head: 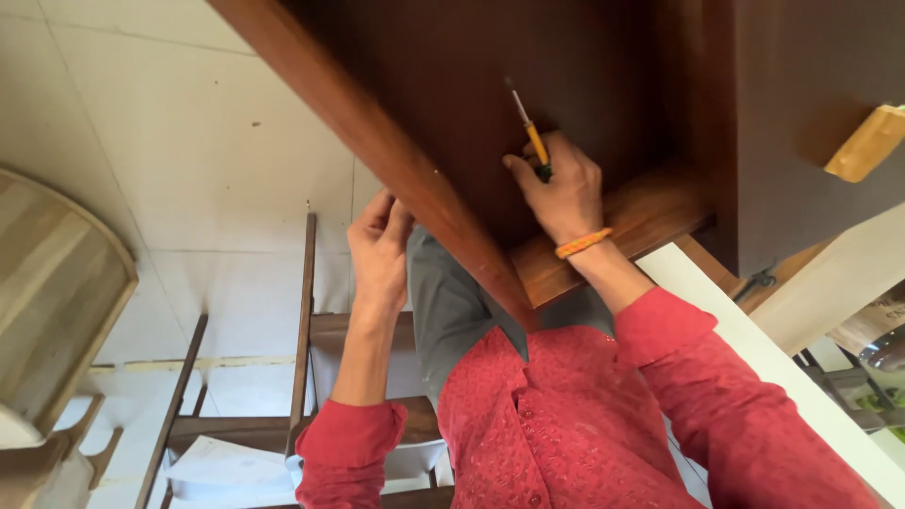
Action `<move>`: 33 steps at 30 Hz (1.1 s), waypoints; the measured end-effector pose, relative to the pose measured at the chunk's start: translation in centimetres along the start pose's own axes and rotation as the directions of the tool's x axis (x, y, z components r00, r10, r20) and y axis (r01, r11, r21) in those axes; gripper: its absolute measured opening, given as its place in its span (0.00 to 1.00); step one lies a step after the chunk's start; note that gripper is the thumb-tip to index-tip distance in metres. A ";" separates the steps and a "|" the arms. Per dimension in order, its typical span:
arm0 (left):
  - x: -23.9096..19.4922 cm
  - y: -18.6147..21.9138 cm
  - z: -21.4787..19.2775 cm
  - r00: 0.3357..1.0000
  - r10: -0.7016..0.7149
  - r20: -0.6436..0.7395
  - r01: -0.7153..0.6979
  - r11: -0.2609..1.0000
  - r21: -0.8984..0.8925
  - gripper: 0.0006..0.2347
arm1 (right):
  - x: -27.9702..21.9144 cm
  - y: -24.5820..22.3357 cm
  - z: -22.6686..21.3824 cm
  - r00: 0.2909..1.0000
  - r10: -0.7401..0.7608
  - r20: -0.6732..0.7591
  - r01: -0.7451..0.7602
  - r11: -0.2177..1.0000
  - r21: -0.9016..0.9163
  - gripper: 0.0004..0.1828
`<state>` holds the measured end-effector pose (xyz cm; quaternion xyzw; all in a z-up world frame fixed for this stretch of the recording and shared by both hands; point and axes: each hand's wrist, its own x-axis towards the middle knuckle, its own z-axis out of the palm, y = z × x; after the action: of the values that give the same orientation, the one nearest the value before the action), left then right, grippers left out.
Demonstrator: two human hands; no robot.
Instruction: The person sits on the floor assembling a wooden cabinet, using a screwdriver to drive screws into the drawer and cabinet body. They position brass knobs and a metal catch plate on the wood, hold parts in place, and tighten the screws, working on the drawer front and interior surfaces.
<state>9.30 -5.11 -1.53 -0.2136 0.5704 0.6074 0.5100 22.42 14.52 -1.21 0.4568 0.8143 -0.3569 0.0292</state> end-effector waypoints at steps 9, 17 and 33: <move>-0.1 1.7 0.2 0.999 -0.026 0.029 0.024 0.998 0.065 0.13 | 0.5 -1.9 -0.9 0.981 0.168 0.100 -0.178 0.979 0.102 0.12; 1.2 -1.8 -0.1 1.000 0.008 0.002 -0.008 1.000 -0.022 0.13 | -3.6 -5.0 -8.6 0.994 0.083 0.077 -0.100 0.960 0.261 0.09; 7.3 -2.0 21.6 0.995 0.084 0.051 -0.091 0.984 0.151 0.23 | -7.2 -5.1 -16.5 0.990 0.116 0.076 -0.136 0.712 0.689 0.05</move>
<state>15.13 16.99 -3.05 -0.1350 0.6128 0.5882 0.5102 27.34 17.66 16.62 0.4842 0.5885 -0.6384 -0.1083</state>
